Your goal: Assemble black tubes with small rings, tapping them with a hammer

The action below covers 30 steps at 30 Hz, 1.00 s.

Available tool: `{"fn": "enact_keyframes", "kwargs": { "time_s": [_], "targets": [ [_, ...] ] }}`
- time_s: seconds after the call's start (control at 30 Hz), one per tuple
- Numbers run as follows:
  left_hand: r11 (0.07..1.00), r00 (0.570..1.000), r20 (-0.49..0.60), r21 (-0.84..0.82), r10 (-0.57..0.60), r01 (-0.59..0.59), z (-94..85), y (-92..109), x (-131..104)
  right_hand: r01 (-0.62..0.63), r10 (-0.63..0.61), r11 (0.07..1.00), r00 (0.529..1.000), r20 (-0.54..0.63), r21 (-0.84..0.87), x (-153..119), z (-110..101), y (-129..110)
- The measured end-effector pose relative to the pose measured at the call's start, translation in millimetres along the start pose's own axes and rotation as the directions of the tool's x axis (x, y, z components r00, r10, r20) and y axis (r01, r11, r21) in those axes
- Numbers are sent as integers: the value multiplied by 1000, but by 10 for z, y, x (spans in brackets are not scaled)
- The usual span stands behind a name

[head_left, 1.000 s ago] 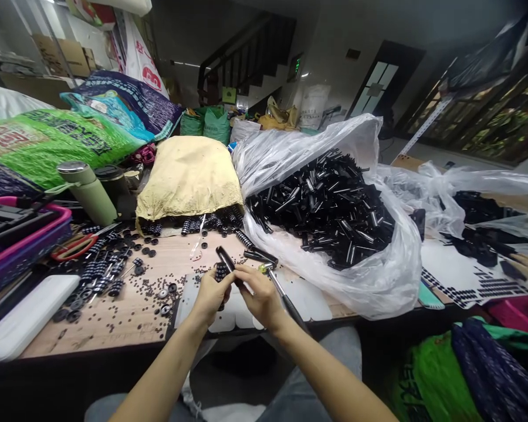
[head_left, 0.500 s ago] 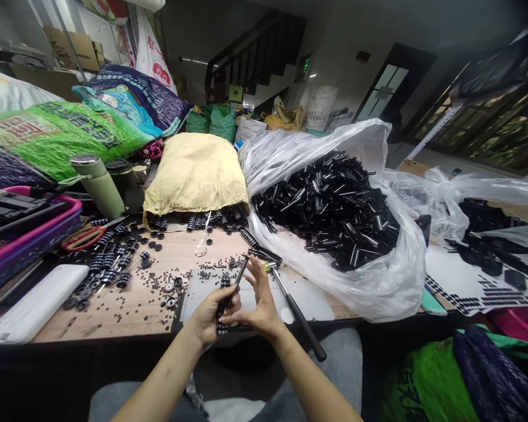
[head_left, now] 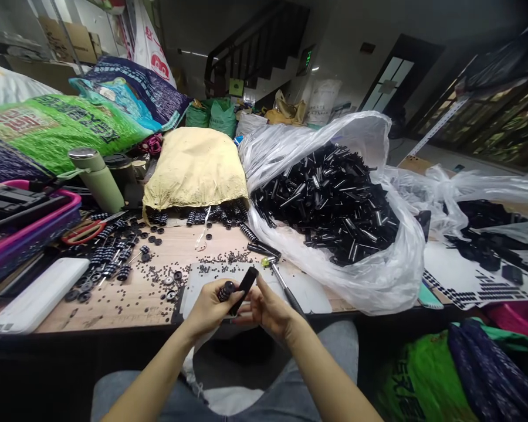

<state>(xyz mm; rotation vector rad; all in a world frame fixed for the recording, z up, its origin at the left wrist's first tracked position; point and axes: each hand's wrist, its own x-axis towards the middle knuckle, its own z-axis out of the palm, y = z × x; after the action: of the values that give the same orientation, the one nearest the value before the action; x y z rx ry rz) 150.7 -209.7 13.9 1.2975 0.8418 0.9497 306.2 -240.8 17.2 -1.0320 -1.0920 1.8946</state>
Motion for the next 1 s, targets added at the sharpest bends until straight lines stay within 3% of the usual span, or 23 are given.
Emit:
{"fn": "enact_keyframes", "kwargs": {
  "time_s": [0.03, 0.1, 0.17, 0.23, 0.33, 0.4, 0.5, 0.57, 0.67, 0.77, 0.83, 1.0],
  "targets": [
    [1000, 997, 80, 27, -13, 11, -26, 40, -8, -92, 84, 993, 991, 108, 73, -29, -12, 0],
    [996, 970, 240, 87, -46, 26, -73, 129, -24, -166, 125, 973, 964, 237, 161, -84, -46, 4],
    [987, 931, 361, 159, -60, 1, -100, 204, -36, -158, 101, 968, 955, 280, 192, -127, -85, 8],
    [981, 909, 411, 194, -74, -8, -103, 240, -42, -163, 108, 975, 943, 315, 153, -152, -124, 2],
    [992, 939, 322, 63, -123, 109, -76, 216, -24, -64, 60, 998, 976, 210, 15, -158, -186, -26],
    [971, 968, 182, -131, -175, 200, -49, 167, 10, 135, -132, 981, 991, 28, -140, -152, -218, -48],
    [902, 965, 60, -345, -254, 259, 4, 93, 66, 352, -450, 806, 887, -106, -477, -150, -197, -74],
    [879, 960, 43, -392, -277, 271, 51, 63, 88, 384, -566, 637, 821, -68, -668, -150, -119, -83],
    [868, 948, 12, -399, -318, 296, 126, 48, 91, 422, -670, 416, 741, 42, -806, -130, 37, -84],
    [864, 932, -67, -403, -357, 302, 179, 49, 80, 449, -726, 298, 679, 106, -842, -82, 139, -62],
    [846, 920, -104, -441, -378, 299, 197, 53, 74, 423, -716, 273, 689, 111, -864, -48, 157, -36],
    [825, 919, -70, -472, -387, 311, 225, 83, 73, 356, -657, 254, 746, 110, -899, -9, 105, 32]
  ]
}}
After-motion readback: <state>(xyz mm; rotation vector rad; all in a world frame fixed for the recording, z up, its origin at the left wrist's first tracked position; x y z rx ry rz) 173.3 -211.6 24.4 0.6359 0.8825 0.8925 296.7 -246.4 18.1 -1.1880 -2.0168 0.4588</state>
